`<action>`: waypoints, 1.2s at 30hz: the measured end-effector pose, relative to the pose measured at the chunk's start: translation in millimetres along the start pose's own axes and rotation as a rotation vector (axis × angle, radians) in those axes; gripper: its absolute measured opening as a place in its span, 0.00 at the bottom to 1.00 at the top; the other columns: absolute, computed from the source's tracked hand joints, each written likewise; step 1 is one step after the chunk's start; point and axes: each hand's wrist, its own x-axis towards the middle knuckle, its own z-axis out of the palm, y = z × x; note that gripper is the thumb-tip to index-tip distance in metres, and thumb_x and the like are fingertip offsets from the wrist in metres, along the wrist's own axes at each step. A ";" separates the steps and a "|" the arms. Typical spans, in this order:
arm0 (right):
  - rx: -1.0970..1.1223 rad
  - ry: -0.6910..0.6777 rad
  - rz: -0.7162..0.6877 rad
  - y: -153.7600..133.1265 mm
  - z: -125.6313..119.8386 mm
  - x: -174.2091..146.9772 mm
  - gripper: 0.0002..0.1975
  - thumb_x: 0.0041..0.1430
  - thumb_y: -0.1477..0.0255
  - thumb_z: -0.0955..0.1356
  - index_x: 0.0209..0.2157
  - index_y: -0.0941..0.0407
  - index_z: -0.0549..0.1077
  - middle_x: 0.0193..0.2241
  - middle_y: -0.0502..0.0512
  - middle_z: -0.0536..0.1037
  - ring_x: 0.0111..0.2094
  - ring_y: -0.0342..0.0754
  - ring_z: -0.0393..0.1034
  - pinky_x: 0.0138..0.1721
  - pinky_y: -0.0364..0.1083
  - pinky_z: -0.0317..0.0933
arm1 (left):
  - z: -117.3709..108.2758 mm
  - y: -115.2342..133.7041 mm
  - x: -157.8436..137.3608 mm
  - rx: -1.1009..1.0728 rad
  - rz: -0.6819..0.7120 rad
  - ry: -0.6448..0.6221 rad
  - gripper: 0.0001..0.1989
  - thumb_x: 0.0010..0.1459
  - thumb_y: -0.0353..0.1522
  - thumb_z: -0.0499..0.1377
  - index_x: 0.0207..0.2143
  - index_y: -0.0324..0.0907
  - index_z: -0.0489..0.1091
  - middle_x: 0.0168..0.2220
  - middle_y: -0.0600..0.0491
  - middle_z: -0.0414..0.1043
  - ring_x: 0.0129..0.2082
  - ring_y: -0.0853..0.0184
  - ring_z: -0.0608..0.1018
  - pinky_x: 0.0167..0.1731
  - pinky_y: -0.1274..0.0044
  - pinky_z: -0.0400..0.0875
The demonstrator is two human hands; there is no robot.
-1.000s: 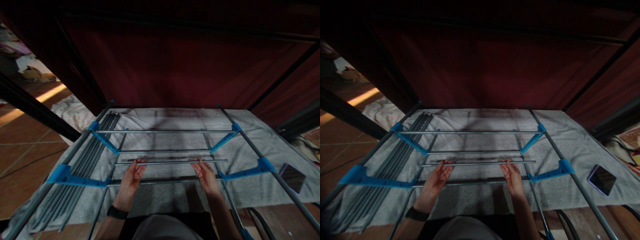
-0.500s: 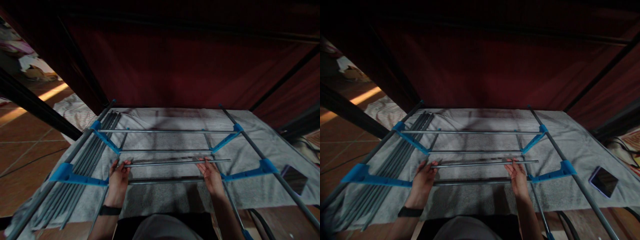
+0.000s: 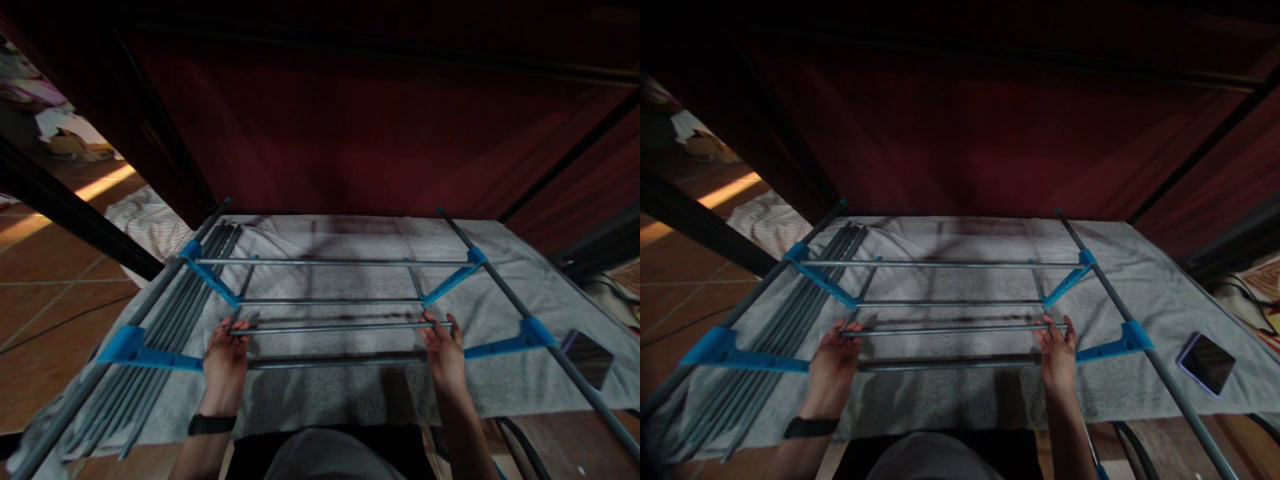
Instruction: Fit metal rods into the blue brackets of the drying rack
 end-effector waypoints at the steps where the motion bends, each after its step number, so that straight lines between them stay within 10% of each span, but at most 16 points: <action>1: 0.001 -0.001 0.008 1.4 0.2 0.3 0.27 0.48 0.71 0.74 0.50 0.44 0.66 0.39 0.46 0.81 0.35 0.45 0.78 0.39 0.47 0.72 | 0.8 1.1 -0.8 -0.002 0.017 -0.016 0.12 0.62 0.22 0.49 0.36 0.41 0.71 0.28 0.54 0.74 0.29 0.71 0.78 0.28 0.82 0.71; 22: 0.172 0.004 0.225 21.0 -6.2 22.1 0.17 0.41 0.84 0.69 0.33 0.53 0.69 0.28 0.46 0.78 0.33 0.41 0.77 0.35 0.38 0.72 | 56.9 58.2 -89.8 0.072 0.582 -0.286 0.11 0.64 0.36 0.53 0.46 0.43 0.69 0.30 0.51 0.77 0.30 0.64 0.79 0.31 0.76 0.69; 36: 0.181 -0.104 0.377 44.0 15.0 4.7 0.12 0.44 0.83 0.71 0.32 0.55 0.72 0.31 0.50 0.80 0.37 0.43 0.77 0.45 0.42 0.72 | 75.7 85.9 -132.5 0.112 0.686 -0.380 0.13 0.63 0.36 0.55 0.50 0.48 0.69 0.32 0.52 0.77 0.32 0.62 0.78 0.33 0.72 0.70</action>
